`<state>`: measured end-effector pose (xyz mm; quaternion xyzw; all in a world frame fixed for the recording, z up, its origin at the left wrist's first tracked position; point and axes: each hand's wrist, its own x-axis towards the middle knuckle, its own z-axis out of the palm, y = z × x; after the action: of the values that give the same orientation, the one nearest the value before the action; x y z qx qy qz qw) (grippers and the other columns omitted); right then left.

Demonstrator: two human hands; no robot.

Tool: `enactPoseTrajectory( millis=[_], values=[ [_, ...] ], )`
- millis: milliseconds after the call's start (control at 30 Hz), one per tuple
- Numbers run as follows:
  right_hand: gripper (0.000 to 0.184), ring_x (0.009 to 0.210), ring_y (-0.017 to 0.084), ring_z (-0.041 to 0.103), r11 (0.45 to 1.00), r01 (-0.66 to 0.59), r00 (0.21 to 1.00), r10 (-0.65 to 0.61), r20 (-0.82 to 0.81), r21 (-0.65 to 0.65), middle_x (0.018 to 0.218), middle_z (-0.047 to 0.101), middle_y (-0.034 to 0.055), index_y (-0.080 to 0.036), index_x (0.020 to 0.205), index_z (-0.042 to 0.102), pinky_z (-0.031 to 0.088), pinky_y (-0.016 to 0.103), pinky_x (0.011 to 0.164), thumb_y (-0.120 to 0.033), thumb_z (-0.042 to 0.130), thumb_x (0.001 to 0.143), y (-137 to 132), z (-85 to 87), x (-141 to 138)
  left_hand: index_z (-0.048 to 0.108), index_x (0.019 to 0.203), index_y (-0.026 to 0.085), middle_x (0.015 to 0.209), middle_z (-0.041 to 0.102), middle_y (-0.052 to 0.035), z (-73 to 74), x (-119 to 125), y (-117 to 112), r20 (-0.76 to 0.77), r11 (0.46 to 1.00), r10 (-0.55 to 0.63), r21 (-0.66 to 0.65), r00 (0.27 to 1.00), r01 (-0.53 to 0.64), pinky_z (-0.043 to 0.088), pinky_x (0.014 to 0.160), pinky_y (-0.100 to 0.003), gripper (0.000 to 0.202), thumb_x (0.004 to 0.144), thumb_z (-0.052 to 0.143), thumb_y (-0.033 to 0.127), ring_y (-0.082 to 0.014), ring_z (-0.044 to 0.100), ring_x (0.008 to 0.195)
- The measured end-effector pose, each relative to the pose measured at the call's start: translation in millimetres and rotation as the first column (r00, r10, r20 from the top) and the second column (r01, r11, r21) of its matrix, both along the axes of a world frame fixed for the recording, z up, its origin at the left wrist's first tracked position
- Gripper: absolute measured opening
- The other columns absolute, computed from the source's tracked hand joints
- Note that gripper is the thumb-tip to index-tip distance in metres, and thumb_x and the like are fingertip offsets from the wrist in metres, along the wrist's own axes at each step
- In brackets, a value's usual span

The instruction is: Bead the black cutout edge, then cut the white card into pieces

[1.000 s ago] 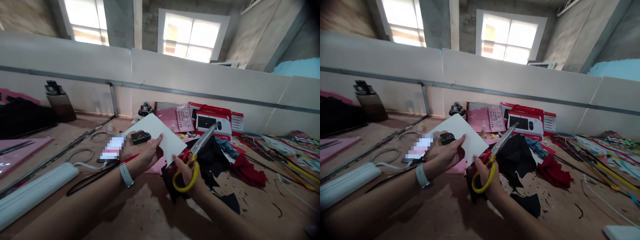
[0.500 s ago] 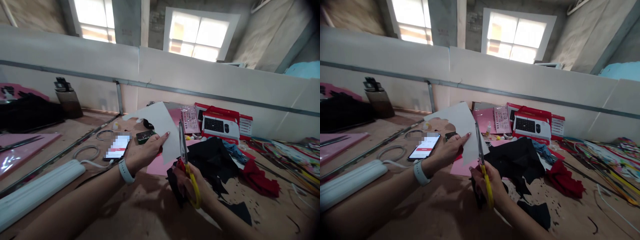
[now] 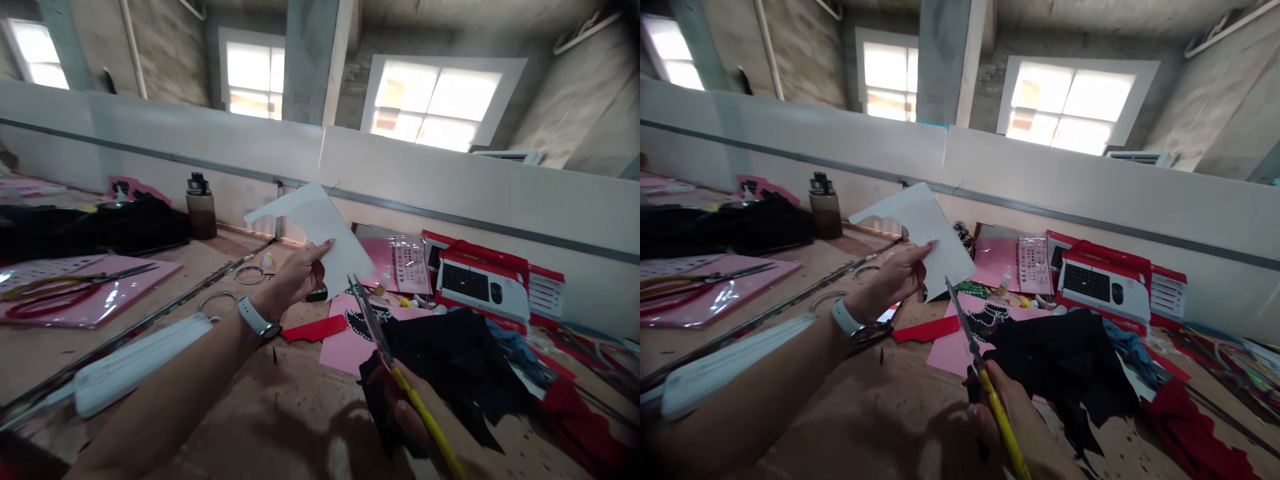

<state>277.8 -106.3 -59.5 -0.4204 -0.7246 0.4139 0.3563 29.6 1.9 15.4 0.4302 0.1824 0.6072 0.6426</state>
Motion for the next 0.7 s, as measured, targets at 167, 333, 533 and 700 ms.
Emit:
enactPoseTrajectory(
  millis=[167, 333, 533, 700],
  values=[
    [0.058, 0.068, 0.020, 0.058, 0.989, -0.145, 0.954, 0.136, 0.268, 0.016, 0.079, 0.065, 0.0071, -0.019, 0.089, 0.062, 0.048, 0.028, 0.061, -0.073, 0.042, 0.080, -3.6, 13.3, -7.6, 0.065, 0.105, 0.009, 0.097, 0.072, -0.0097, 14.9, -2.2, -13.1, 0.027, 0.997, 0.071, -0.018, 0.997, -0.071, 0.057, 0.078, -0.027, 0.019, 0.094, 0.052, 0.017, -0.0154, 0.069, 0.083],
    [0.058, 0.067, 0.021, 0.057, 0.986, -0.135, 0.946, 0.098, 0.309, 0.101, 0.077, 0.066, 0.0080, -0.018, 0.092, 0.061, 0.043, 0.027, 0.057, -0.071, 0.039, 0.082, -1.8, 8.1, -8.3, 0.066, 0.104, 0.012, 0.097, 0.072, -0.0085, 16.0, 4.8, -19.9, 0.054, 0.999, 0.040, 0.015, 0.998, -0.040, 0.056, 0.077, -0.025, 0.017, 0.092, 0.056, 0.017, -0.0157, 0.069, 0.086],
    [0.059, 0.062, 0.016, 0.049, 0.982, -0.183, 0.946, 0.160, 0.283, 0.057, 0.074, 0.059, 0.0037, -0.018, 0.089, 0.056, 0.038, 0.024, 0.054, -0.074, 0.041, 0.080, 0.6, 2.0, -6.5, 0.065, 0.106, 0.010, 0.097, 0.072, -0.0093, 19.3, 3.8, -20.9, 0.069, 0.996, 0.077, 0.041, 0.995, -0.080, 0.055, 0.083, -0.027, 0.018, 0.091, 0.058, 0.017, -0.0165, 0.068, 0.089],
    [0.064, 0.060, 0.015, 0.046, 0.991, -0.131, 0.940, 0.121, 0.318, 0.011, 0.072, 0.055, 0.0030, -0.017, 0.083, 0.053, 0.038, 0.024, 0.054, -0.079, 0.037, 0.078, 4.3, 0.4, -6.9, 0.065, 0.101, 0.008, 0.097, 0.072, -0.0105, 19.6, 1.2, -18.5, 0.112, 0.994, 0.105, 0.025, 0.988, -0.109, 0.055, 0.086, -0.029, 0.015, 0.090, 0.060, 0.016, -0.0173, 0.068, 0.088]
  ],
)
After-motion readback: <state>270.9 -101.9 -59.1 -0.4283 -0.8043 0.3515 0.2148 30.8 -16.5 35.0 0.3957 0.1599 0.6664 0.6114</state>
